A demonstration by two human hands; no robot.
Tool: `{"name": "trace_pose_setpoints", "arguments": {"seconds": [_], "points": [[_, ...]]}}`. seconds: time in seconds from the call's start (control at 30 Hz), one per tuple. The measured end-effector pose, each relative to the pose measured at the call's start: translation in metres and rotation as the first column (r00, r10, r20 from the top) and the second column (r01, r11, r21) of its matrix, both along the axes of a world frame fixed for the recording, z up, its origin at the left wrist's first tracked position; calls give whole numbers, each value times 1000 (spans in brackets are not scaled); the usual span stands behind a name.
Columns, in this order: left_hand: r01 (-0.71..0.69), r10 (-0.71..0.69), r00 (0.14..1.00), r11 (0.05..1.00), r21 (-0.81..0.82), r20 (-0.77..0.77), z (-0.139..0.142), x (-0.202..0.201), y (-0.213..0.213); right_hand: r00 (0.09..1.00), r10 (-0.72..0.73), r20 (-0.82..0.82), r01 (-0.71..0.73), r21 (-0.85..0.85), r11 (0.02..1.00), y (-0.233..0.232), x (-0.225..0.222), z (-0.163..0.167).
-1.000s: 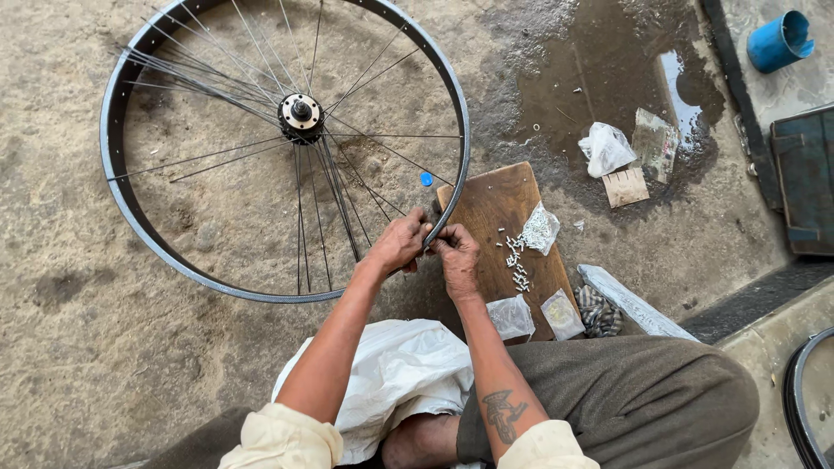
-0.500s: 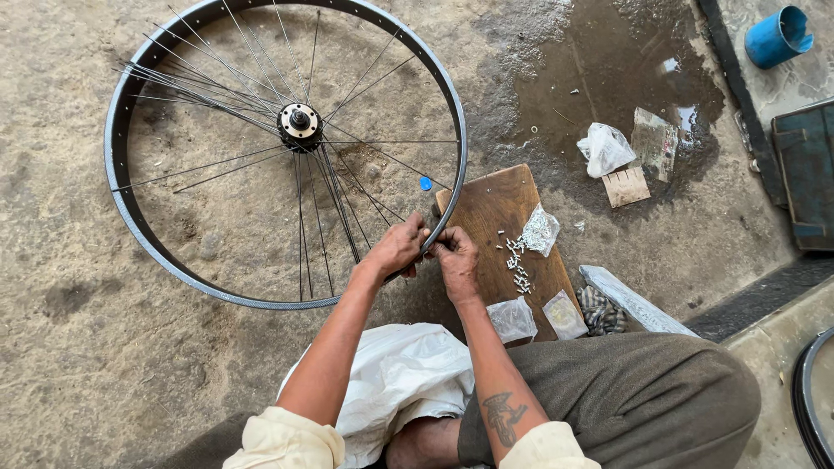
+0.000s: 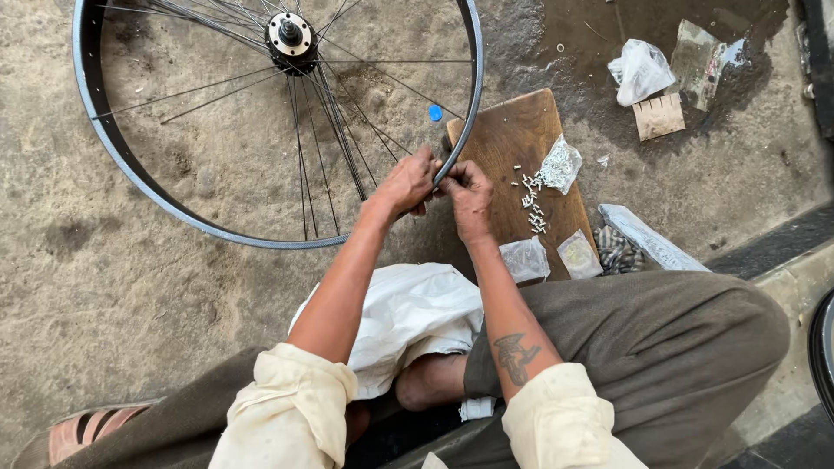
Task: The person sits on the ground and laces a bicycle wheel, threading spokes through the hub and inserting them into the rim by hand. They pick up spoke nipples from a wooden board, guide spokes into the rim holes, and rotate the wheel as they work around it.
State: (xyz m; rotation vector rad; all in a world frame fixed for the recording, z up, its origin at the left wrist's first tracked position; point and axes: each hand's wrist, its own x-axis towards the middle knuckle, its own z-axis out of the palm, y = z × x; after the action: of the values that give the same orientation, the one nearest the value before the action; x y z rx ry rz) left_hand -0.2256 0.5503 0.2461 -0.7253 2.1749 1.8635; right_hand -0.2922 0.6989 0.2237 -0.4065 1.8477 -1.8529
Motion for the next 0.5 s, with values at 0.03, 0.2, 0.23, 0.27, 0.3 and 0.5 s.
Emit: {"name": "trace_pose_setpoints", "arguments": {"seconds": [0.03, 0.2, 0.23, 0.27, 0.3, 0.5], "points": [[21, -18, 999, 998, -67, 39, 0, -4, -1, 999, 3, -39, -3, 18, 1000, -3, -4, 1], [-100, 92, 988, 993, -56, -127, 6, -5, 2, 999, 36, 8, -36, -50, 998, 0, -1, 9], [-116, 121, 991, 991, 70, -58, 9, -2, 1, 1000, 28, 13, -28, -33, 999, 1, -1, 10], [-96, 110, 991, 981, 166, -79, 12, 0, -3, 1000, 18, 16, -18, -18, 1000, -1, -2, 11], [-73, 102, 990, 962, 264, -98, 16, 3, -7, 1000, 8, 21, -8, -1, 1000, -1, -2, 11], [-17, 20, 999, 997, 73, -45, 33, 4, -6, 996, 81, 30, -81, -20, 997, -2, -1, 15]]}}
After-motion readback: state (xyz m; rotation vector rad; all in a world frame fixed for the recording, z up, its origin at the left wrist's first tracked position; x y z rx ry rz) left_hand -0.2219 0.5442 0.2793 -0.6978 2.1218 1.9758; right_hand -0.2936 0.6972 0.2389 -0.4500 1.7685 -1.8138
